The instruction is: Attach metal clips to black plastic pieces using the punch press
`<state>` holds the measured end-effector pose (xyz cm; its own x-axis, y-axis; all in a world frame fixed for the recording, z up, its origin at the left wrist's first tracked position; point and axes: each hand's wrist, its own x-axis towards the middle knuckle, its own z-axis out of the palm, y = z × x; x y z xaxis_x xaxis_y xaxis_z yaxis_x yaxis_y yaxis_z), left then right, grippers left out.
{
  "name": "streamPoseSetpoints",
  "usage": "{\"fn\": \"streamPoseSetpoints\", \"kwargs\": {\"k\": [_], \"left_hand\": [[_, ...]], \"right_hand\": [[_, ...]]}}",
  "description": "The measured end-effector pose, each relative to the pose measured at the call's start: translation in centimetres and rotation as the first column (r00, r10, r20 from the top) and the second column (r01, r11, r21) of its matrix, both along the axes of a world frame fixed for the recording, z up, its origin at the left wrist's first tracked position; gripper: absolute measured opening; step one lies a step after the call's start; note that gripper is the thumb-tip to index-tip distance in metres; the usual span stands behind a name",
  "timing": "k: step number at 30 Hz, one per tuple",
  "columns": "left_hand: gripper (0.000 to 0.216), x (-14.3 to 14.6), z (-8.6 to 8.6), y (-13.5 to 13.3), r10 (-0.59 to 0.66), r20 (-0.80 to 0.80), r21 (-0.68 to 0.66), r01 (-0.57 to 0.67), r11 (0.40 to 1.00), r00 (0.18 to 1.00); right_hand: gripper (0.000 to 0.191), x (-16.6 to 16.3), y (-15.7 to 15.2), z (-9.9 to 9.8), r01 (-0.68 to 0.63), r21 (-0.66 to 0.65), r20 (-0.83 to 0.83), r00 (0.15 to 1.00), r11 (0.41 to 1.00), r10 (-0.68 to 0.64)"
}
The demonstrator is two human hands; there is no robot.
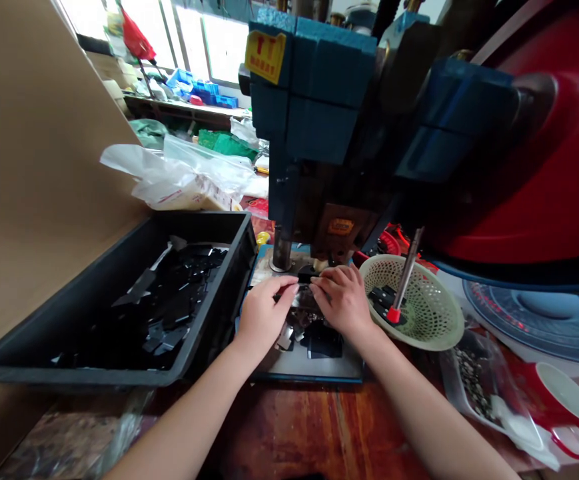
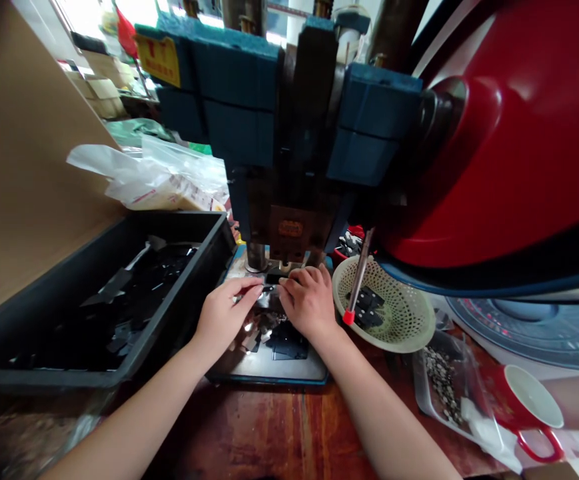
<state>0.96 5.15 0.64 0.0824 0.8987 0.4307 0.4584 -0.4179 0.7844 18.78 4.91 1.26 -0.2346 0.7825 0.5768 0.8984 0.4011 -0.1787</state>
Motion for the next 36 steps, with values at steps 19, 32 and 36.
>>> {"fn": "streamPoseSetpoints", "kwargs": {"k": [19,32,36], "left_hand": [[0.024,0.7,0.8,2.2,0.064,0.004,-0.114,-0.063,0.991,0.998],[0.024,1.1,0.9,2.5,0.056,-0.012,-0.096,-0.056,0.994,0.998],[0.024,1.2,1.0,2.6,0.058,-0.034,-0.08,-0.061,0.995,0.998]], "right_hand": [[0.02,0.0,0.1,0.4,-0.017,-0.013,0.017,1.0,1.0,0.017],[0.018,-0.2,-0.2,0.1,-0.026,0.008,0.015,1.0,1.0,0.026],[0.019,-0.2,-0.2,0.0,-0.015,0.002,-0.017,1.0,1.0,0.015]]}}
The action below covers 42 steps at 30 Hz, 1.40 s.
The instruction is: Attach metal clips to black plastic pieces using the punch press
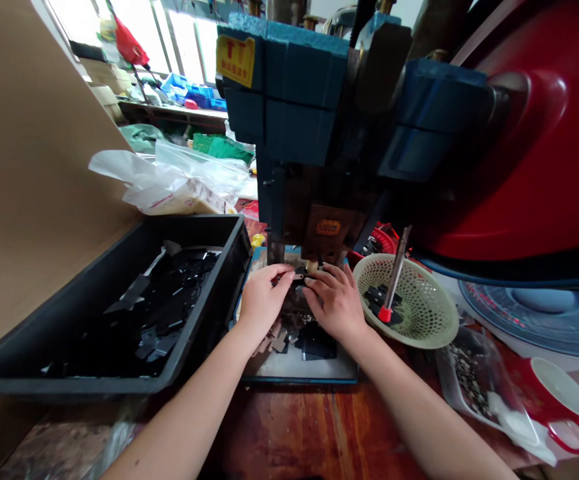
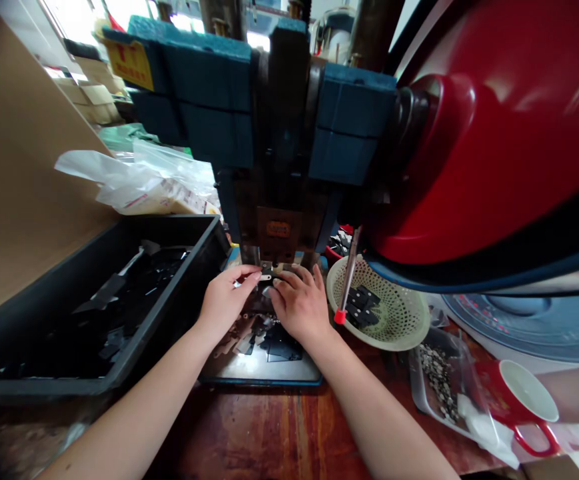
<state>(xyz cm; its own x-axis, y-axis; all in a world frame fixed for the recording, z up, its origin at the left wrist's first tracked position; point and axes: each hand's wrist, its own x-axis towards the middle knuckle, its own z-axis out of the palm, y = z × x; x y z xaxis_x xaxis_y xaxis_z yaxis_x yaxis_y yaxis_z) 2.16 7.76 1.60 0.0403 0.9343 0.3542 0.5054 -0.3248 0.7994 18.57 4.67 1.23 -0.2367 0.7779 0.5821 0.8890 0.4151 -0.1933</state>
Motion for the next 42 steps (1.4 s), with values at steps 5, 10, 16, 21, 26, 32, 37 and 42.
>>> {"fn": "streamPoseSetpoints", "kwargs": {"k": [5,10,16,21,26,32,37,42], "left_hand": [[0.025,-0.1,0.0,0.1,0.008,0.005,-0.003,-0.008,1.0,1.0],[0.025,-0.2,0.0,0.0,0.008,0.016,-0.015,-0.008,1.0,1.0],[0.025,-0.2,0.0,-0.1,0.007,0.01,-0.017,-0.007,1.0,1.0],[0.024,0.2,0.2,-0.1,-0.005,-0.045,0.012,0.006,1.0,0.999],[0.023,1.0,0.3,0.2,-0.029,-0.105,0.032,0.032,0.999,0.994],[0.019,1.3,0.1,0.6,-0.005,-0.171,0.082,0.019,0.996,0.985],[0.018,1.0,-0.3,1.0,0.01,-0.211,0.117,0.015,0.993,0.977],[0.016,1.0,-0.7,1.3,-0.002,-0.224,0.116,0.028,0.993,0.975]], "right_hand": [[0.021,-0.2,0.3,-0.2,0.03,-0.038,-0.116,0.993,0.999,-0.034],[0.02,-0.4,-0.1,0.0,0.041,-0.02,-0.091,0.995,0.999,-0.042],[0.019,-0.6,-0.5,0.2,0.067,-0.005,-0.041,0.997,0.998,-0.067],[0.022,0.2,-0.6,-0.2,-0.007,0.007,-0.049,0.999,1.0,0.008],[0.026,1.2,-0.8,-1.2,0.001,0.025,-0.148,0.989,1.0,0.002],[0.027,1.3,-0.5,-1.2,-0.02,-0.009,-0.078,0.997,1.0,0.019],[0.028,1.0,-0.6,-0.6,0.004,-0.011,-0.006,1.0,1.0,-0.004],[0.026,0.1,-0.6,0.6,0.034,-0.01,0.056,0.998,0.999,-0.033]]}}
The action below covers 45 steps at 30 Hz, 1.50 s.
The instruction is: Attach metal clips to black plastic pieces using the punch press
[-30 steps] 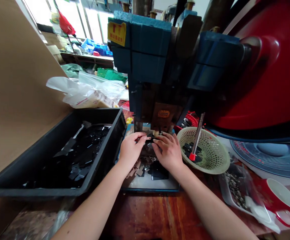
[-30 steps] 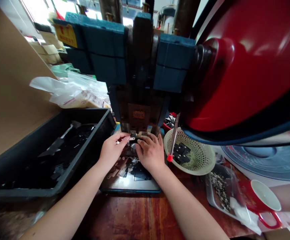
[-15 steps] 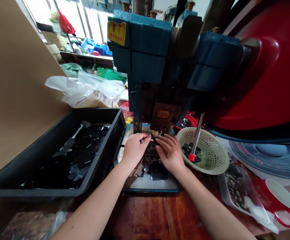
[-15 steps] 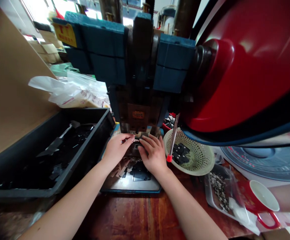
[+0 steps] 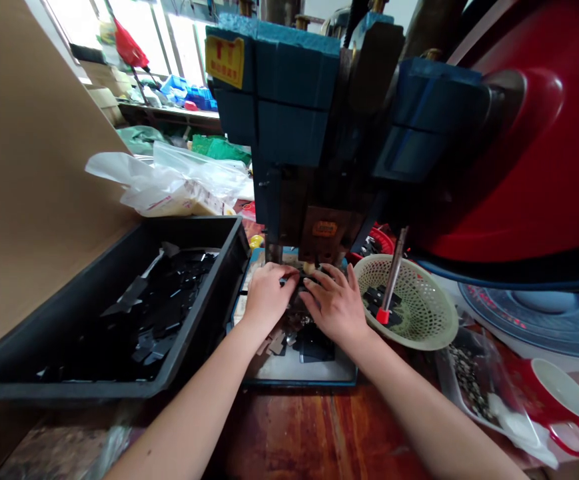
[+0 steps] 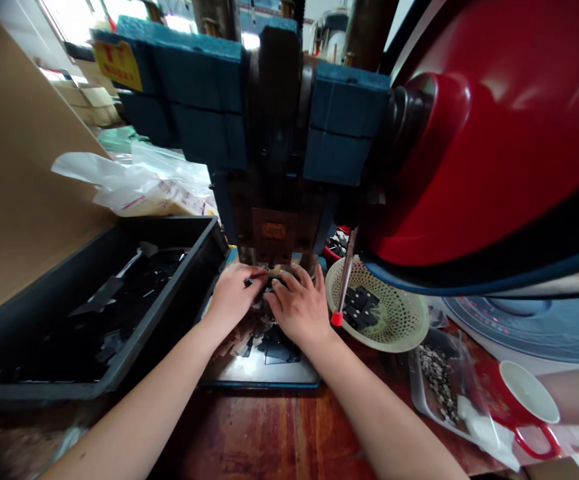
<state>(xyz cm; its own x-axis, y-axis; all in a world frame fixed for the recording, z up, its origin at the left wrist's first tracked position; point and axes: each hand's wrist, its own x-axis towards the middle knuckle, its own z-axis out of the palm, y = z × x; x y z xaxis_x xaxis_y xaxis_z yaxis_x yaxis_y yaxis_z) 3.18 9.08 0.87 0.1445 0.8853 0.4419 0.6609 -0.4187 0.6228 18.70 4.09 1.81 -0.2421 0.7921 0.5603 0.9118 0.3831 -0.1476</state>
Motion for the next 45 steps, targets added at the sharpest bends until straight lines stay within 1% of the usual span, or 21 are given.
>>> {"fn": "streamPoseSetpoints", "kwargs": {"k": [3,5,6,7,8,10,11,12,13,14,16,21,23,25,27,29,31,34,37,39,45], "left_hand": [[0.015,0.1,0.0,0.0,0.003,0.009,-0.001,-0.003,1.0,1.0],[0.016,-0.1,0.2,-0.1,0.023,0.024,0.0,-0.023,1.0,0.999],[0.017,-0.3,0.2,-0.3,0.038,0.033,0.001,-0.038,0.999,0.999],[0.018,-0.6,0.3,-0.5,0.056,0.042,0.0,-0.056,0.998,0.998],[0.019,-0.9,0.3,-0.7,0.075,0.054,-0.001,-0.075,0.997,0.996],[0.02,-1.6,0.3,-1.3,0.102,0.083,-0.003,-0.102,0.995,0.991],[0.019,-2.0,0.2,-1.6,0.106,0.097,-0.004,-0.106,0.994,0.99],[0.019,-2.3,0.1,-2.0,0.102,0.107,-0.003,-0.102,0.995,0.989],[0.018,-2.6,0.0,-2.4,0.09,0.112,-0.001,-0.09,0.996,0.99],[0.017,-2.8,-0.1,-2.7,0.075,0.111,0.003,-0.076,0.997,0.991],[0.016,-3.1,-0.3,-3.4,0.047,0.098,0.01,-0.049,0.999,0.994],[0.016,-3.5,-0.2,-5.0,0.025,0.076,0.017,-0.026,1.0,0.997],[0.016,-3.8,-0.1,-5.7,0.026,0.068,0.019,-0.027,0.999,0.997],[0.016,-4.2,0.0,-6.5,0.032,0.054,0.023,-0.034,0.999,0.998],[0.015,-4.9,-0.1,-7.2,0.033,0.041,0.026,-0.034,0.999,0.999],[0.015,-5.7,-0.1,-8.0,0.032,0.031,0.031,-0.033,0.999,0.999],[0.015,-6.4,-0.2,-8.7,0.029,0.025,0.035,-0.03,0.999,0.999],[0.014,-7.1,-0.6,-9.5,0.017,0.024,0.029,-0.018,0.999,1.0],[0.014,-7.3,-1.2,-10.0,0.0,0.026,0.009,-0.001,1.0,1.0],[0.015,-7.3,-1.5,-10.2,-0.009,0.03,-0.001,0.009,1.0,1.0],[0.017,-7.3,-1.6,-11.0,-0.009,0.022,-0.014,0.01,1.0,1.0]], "right_hand": [[0.024,0.2,0.3,0.3,-0.027,-0.043,-0.08,0.997,0.999,0.023],[0.025,0.7,0.1,0.0,-0.053,-0.07,-0.235,0.971,0.996,0.035],[0.027,1.1,-0.3,-0.4,-0.054,-0.087,-0.351,0.936,0.995,0.02],[0.029,1.5,-0.8,-0.9,-0.041,-0.111,-0.49,0.872,0.993,-0.019],[0.032,1.9,-1.5,-1.5,-0.025,-0.144,-0.636,0.769,0.989,-0.073],[0.038,2.7,-3.3,-2.8,-0.027,-0.215,-0.862,0.474,0.976,-0.177],[0.043,3.1,-4.2,-3.4,-0.056,-0.225,-0.921,0.34,0.973,-0.193],[0.048,3.4,-5.0,-3.8,-0.082,-0.211,-0.953,0.24,0.974,-0.186],[0.051,3.7,-5.7,-4.2,-0.099,-0.187,-0.969,0.182,0.977,-0.167],[0.052,3.9,-6.2,-4.4,-0.103,-0.163,-0.976,0.161,0.981,-0.146],[0.05,4.2,-6.7,-4.4,-0.073,-0.143,-0.974,0.188,0.987,-0.127],[0.049,4.2,-6.4,-3.9,0.082,-0.127,-0.927,0.345,0.989,-0.148],[0.05,3.9,-6.2,-3.8,0.122,-0.115,-0.916,0.371,0.986,-0.153],[0.053,3.7,-6.1,-3.8,0.102,-0.123,-0.921,0.359,0.987,-0.152],[0.057,3.4,-6.1,-4.0,0.032,-0.131,-0.942,0.306,0.991,-0.135],[0.06,3.2,-6.0,-4.3,-0.023,-0.098,-0.965,0.245,0.995,-0.089],[0.061,3.1,-5.9,-4.6,-0.03,-0.034,-0.977,0.21,0.999,-0.027],[0.056,3.2,-5.6,-4.8,-0.004,0.015,-0.973,0.229,1.0,0.016],[0.049,3.2,-5.2,-4.8,0.018,-0.027,-0.966,0.257,0.999,-0.03],[0.046,3.2,-5.0,-4.8,0.019,-0.064,-0.967,0.245,0.998,-0.066],[0.062,3.1,-5.7,-5.0,-0.077,-0.092,-0.979,0.189,0.993,-0.076]]}}
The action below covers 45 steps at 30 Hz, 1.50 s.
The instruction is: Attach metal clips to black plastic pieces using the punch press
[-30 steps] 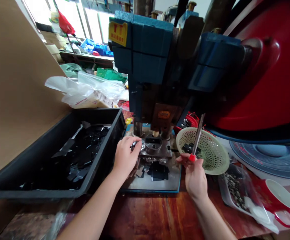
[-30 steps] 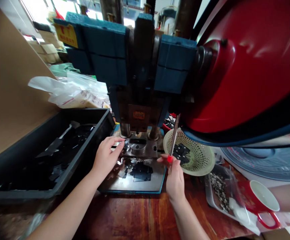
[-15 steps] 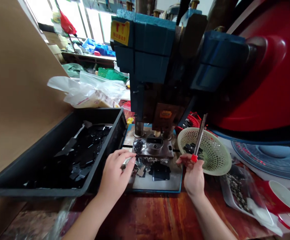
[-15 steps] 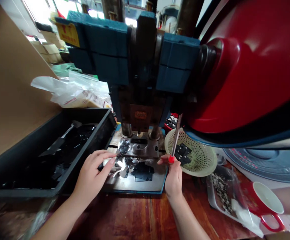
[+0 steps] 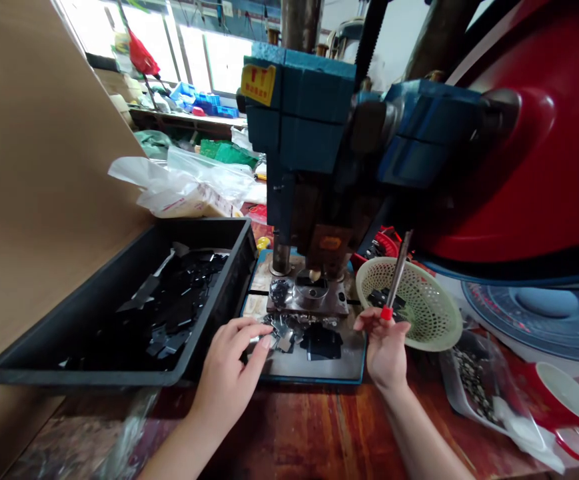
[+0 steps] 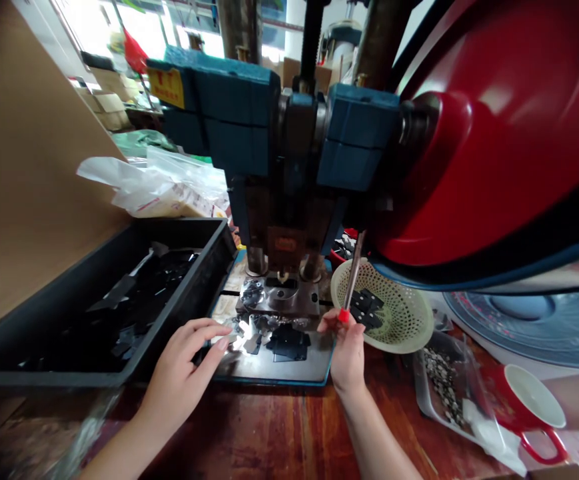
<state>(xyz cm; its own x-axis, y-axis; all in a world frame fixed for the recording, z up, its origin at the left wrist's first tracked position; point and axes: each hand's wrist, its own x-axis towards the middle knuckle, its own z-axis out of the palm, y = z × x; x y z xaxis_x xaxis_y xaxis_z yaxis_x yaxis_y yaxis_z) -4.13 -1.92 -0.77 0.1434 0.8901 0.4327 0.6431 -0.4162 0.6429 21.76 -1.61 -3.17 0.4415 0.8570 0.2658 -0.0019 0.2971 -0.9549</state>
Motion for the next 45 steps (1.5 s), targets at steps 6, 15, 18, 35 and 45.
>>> {"fn": "streamPoseSetpoints", "kwargs": {"k": [6,15,18,35,45], "left_hand": [[0.019,-0.8,0.2,-1.4,0.03,-0.046,-0.021,-0.031,0.999,0.998],[0.019,0.4,-0.2,-1.0,-0.043,-0.236,-0.099,0.02,0.995,0.971],[0.019,1.5,0.0,0.4,-0.051,-0.297,-0.108,0.02,0.994,0.953],[0.026,1.6,-1.2,1.4,-0.104,-0.427,-0.003,0.114,0.994,0.898],[0.037,0.5,-2.0,-0.2,-0.101,-0.417,0.021,0.121,0.992,0.903]], "right_hand": [[0.037,-0.8,3.0,1.4,0.027,-0.166,0.362,0.932,0.986,0.035],[0.028,-1.8,8.1,3.7,0.069,-0.222,0.712,0.693,0.972,0.113],[0.029,0.2,6.4,4.0,0.141,-0.184,0.713,0.701,0.973,0.033],[0.023,-1.9,0.9,2.5,-0.124,-0.249,0.9,0.336,0.96,0.277],[0.018,-6.6,-0.3,2.2,-0.177,-0.207,0.968,0.106,0.962,0.228]]}}
